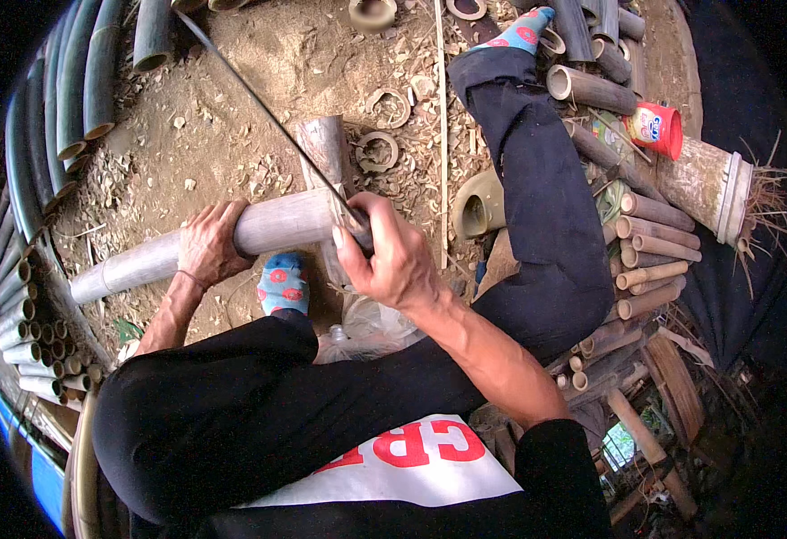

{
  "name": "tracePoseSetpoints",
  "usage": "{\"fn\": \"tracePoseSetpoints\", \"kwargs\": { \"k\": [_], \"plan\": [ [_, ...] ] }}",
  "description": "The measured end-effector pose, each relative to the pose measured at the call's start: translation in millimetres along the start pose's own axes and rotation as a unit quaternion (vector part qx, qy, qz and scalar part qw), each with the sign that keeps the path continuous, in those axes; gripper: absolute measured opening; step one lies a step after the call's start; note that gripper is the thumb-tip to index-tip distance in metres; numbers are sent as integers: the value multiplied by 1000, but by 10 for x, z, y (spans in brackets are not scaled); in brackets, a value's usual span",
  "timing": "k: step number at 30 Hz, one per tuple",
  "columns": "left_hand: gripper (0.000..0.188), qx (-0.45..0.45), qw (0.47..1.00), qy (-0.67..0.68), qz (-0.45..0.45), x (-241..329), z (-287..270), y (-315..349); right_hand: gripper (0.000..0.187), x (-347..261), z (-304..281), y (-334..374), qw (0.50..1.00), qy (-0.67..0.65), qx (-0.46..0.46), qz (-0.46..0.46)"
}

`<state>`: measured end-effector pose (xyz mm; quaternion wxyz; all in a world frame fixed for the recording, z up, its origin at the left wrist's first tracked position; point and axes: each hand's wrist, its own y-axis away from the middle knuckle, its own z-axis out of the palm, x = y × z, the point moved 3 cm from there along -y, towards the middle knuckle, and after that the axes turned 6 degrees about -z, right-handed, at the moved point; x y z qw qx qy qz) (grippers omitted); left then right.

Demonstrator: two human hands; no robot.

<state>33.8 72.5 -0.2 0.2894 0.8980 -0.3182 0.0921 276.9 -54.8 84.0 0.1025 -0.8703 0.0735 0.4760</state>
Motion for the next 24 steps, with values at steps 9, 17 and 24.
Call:
{"fn": "tracePoseSetpoints", "kwargs": {
  "k": [9, 17, 24],
  "plan": [
    [67, 64, 997, -33, 7, 44, 102, 83, 30, 197, 54, 116, 993, 46, -63, 87],
    [66, 100, 994, -40, 29, 124, 60, 33, 27, 727, 53, 255, 962, 81, -174, 196],
    [64, 174, 981, -74, 29, 86, 189, 210, 29, 239, 33, 162, 998, 37, 15, -40]
  ]
}}
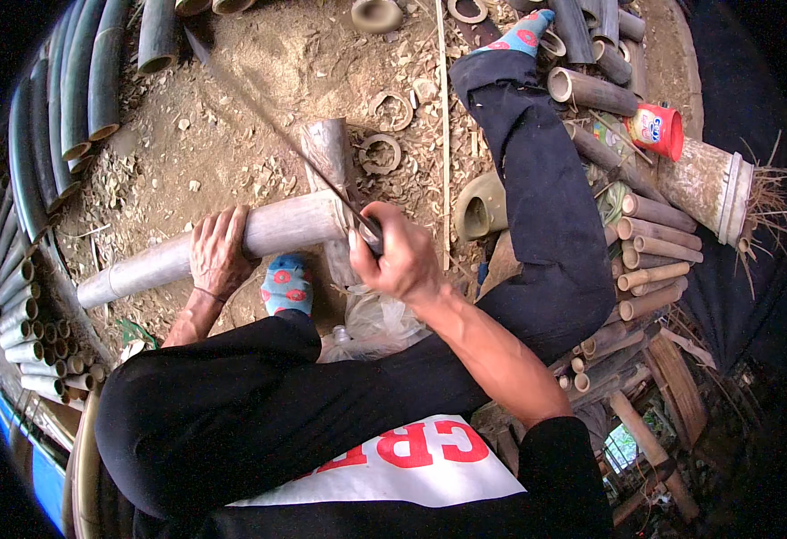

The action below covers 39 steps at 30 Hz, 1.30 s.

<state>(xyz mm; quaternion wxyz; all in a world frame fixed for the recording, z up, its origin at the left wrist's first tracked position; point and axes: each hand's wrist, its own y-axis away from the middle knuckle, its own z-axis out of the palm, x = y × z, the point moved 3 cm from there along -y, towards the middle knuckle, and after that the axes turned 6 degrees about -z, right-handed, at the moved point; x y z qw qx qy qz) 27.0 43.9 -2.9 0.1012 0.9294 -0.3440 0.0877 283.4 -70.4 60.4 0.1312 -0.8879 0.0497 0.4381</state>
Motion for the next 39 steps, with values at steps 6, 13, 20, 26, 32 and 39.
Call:
{"fn": "tracePoseSetpoints", "kwargs": {
  "k": [6, 13, 20, 26, 32, 39],
  "plan": [
    [68, 9, 1000, -13, -2, 6, 35, 15, 28, 79, 37, -48, 973, -33, -138, 185],
    [66, 20, 1000, -15, -9, 27, 44, 21, 27, 465, 160, 215, 942, 103, -231, 222],
    [86, -276, 957, 81, -44, -154, -175, -346, 31, 302, -4, 95, 980, 45, -135, 142],
    [67, -182, 976, 109, -42, -142, -90, -211, 29, -188, -110, -184, 995, 8, -71, 69],
    [58, -208, 971, 108, -53, -94, -105, -273, 30, 224, 143, 87, 958, 134, -203, 149],
    [62, -132, 987, 67, -54, -92, -50, -79, 28, -181, -12, -134, 999, -20, -26, 38]
  ]
}}
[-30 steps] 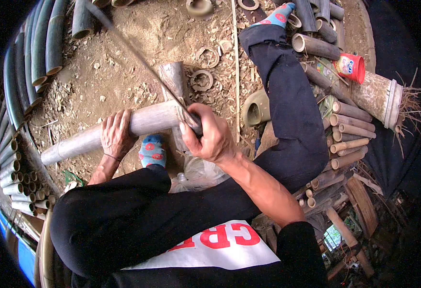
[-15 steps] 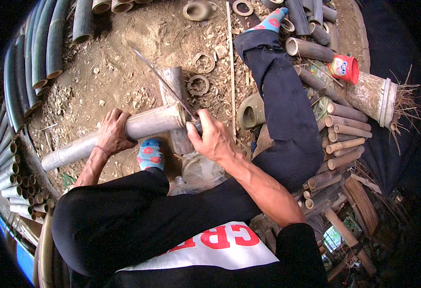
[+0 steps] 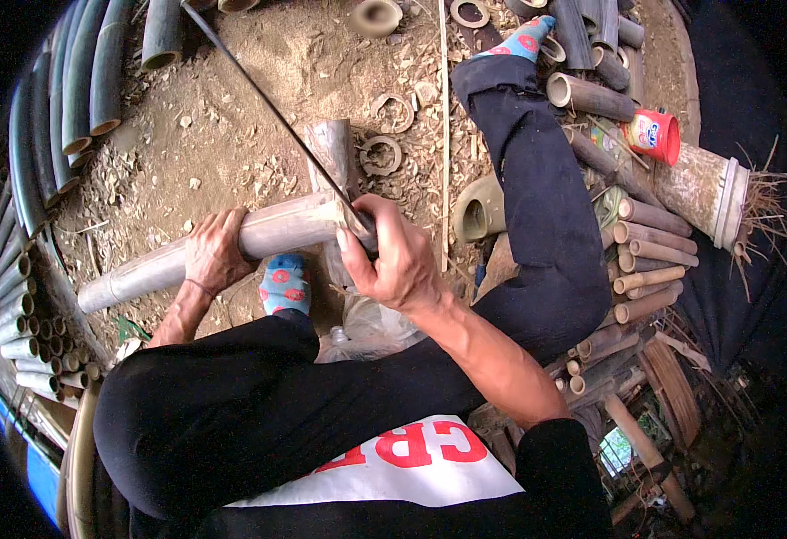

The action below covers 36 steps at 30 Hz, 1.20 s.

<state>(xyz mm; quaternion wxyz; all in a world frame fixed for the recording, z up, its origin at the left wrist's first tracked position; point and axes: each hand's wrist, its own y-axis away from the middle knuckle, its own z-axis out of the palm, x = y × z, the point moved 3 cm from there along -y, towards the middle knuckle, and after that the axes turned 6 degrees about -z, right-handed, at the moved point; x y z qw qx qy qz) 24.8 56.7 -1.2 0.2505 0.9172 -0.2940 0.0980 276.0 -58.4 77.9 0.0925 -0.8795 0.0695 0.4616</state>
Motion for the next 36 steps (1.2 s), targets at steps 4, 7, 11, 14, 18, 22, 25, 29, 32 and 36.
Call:
{"fn": "tracePoseSetpoints", "kwargs": {
  "k": [4, 7, 11, 14, 18, 22, 25, 29, 32, 36],
  "plan": [
    [63, 56, 998, -30, 11, 72, 68, 27, 28, 558, 94, 252, 978, 129, -130, 104],
    [57, 84, 996, -28, 17, 75, 36, -17, 27, 499, 6, 132, 983, 53, -124, 125],
    [53, 80, 996, -37, 6, 38, 78, 108, 31, -36, -25, -27, 998, -23, 30, -51],
    [58, 111, 992, -51, 22, 60, 130, 99, 25, 404, 149, 152, 976, 132, -151, 81],
    [60, 137, 988, -66, 24, 65, 190, 141, 25, 338, 37, 103, 980, 31, -128, 152],
    [57, 180, 980, -81, 27, 79, 177, 211, 25, 11, 8, -3, 999, 3, 23, -48],
    [53, 210, 973, -83, 42, 156, 206, 191, 24, 665, 174, 264, 941, 175, -219, 192],
    [53, 218, 972, -83, 24, 109, 242, 246, 25, 269, 44, 71, 982, 15, -126, 141],
    [57, 233, 968, -86, 24, 87, 275, 284, 27, 99, 49, 22, 1000, 10, 10, -20],
    [67, 220, 972, -85, 9, 173, 257, 270, 27, 466, 158, 164, 968, 76, -172, 168]
  ]
}}
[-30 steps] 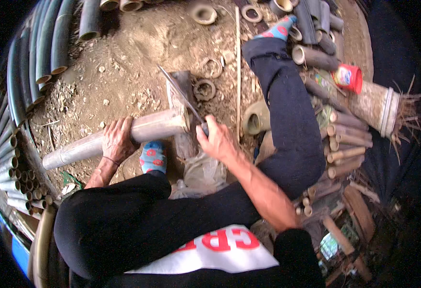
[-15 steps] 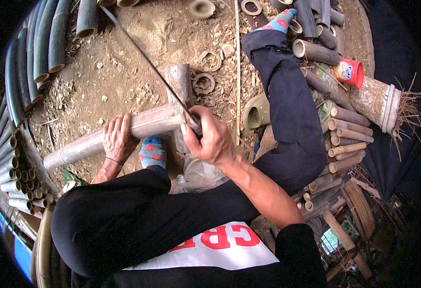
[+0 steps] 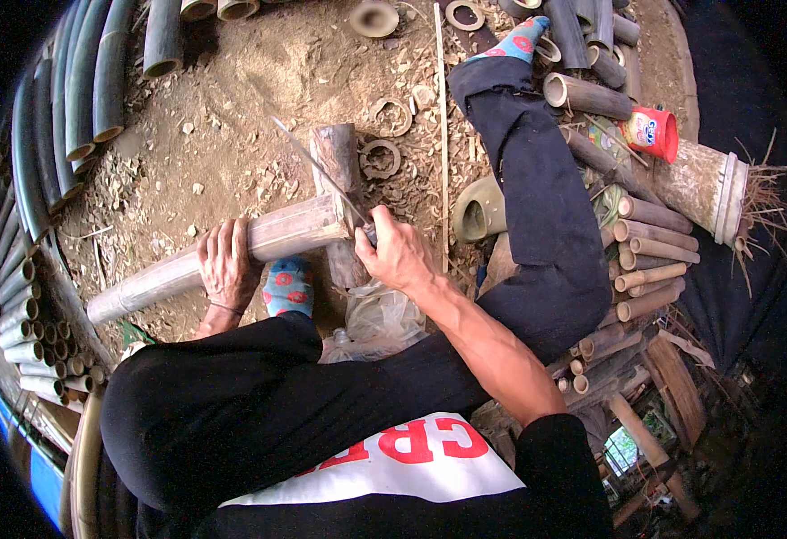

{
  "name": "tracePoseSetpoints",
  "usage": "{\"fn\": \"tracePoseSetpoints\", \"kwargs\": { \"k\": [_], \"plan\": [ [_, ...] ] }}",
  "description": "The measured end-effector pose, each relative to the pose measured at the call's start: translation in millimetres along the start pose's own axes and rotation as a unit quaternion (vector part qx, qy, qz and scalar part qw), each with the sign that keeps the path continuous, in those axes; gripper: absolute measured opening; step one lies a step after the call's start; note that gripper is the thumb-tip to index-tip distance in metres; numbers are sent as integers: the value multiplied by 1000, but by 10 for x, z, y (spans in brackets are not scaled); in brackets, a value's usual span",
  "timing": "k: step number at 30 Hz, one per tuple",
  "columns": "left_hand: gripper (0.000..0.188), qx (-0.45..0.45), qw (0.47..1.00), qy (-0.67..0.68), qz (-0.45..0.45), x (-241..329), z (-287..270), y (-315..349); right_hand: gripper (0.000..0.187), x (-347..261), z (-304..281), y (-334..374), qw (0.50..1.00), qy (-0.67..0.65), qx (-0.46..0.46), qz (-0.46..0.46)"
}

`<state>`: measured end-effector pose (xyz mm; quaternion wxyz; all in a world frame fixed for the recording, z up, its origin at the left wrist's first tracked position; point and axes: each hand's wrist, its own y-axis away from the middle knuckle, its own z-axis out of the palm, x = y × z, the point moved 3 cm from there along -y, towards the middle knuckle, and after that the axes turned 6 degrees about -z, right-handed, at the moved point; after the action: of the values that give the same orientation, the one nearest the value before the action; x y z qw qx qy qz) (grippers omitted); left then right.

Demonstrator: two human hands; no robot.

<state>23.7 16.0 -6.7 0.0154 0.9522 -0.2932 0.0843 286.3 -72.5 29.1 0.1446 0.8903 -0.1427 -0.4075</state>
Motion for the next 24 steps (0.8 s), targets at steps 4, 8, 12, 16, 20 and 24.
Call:
{"fn": "tracePoseSetpoints", "kwargs": {
  "k": [4, 8, 12, 16, 20, 24],
  "plan": [
    [88, -225, 971, 78, 5, -132, -175, -257, 29, -5, -44, 130, 997, -59, 42, 3],
    [89, -436, 884, 169, -5, -301, -32, -637, 31, -2, -73, 166, 996, -55, 70, -27],
    [81, -476, 864, 165, -10, -225, -34, -709, 32, -28, -61, 229, 992, 18, 106, -72],
    [75, -459, 878, 134, -23, -181, -85, -709, 33, -171, -188, 89, 992, -12, 107, -71],
    [77, -415, 897, 146, -34, -235, -62, -571, 32, -535, -308, 130, 951, -71, 213, -214],
    [76, -432, 890, 140, -30, -169, -85, -674, 30, 15, -62, 18, 998, 51, 31, -31]
  ]
}}
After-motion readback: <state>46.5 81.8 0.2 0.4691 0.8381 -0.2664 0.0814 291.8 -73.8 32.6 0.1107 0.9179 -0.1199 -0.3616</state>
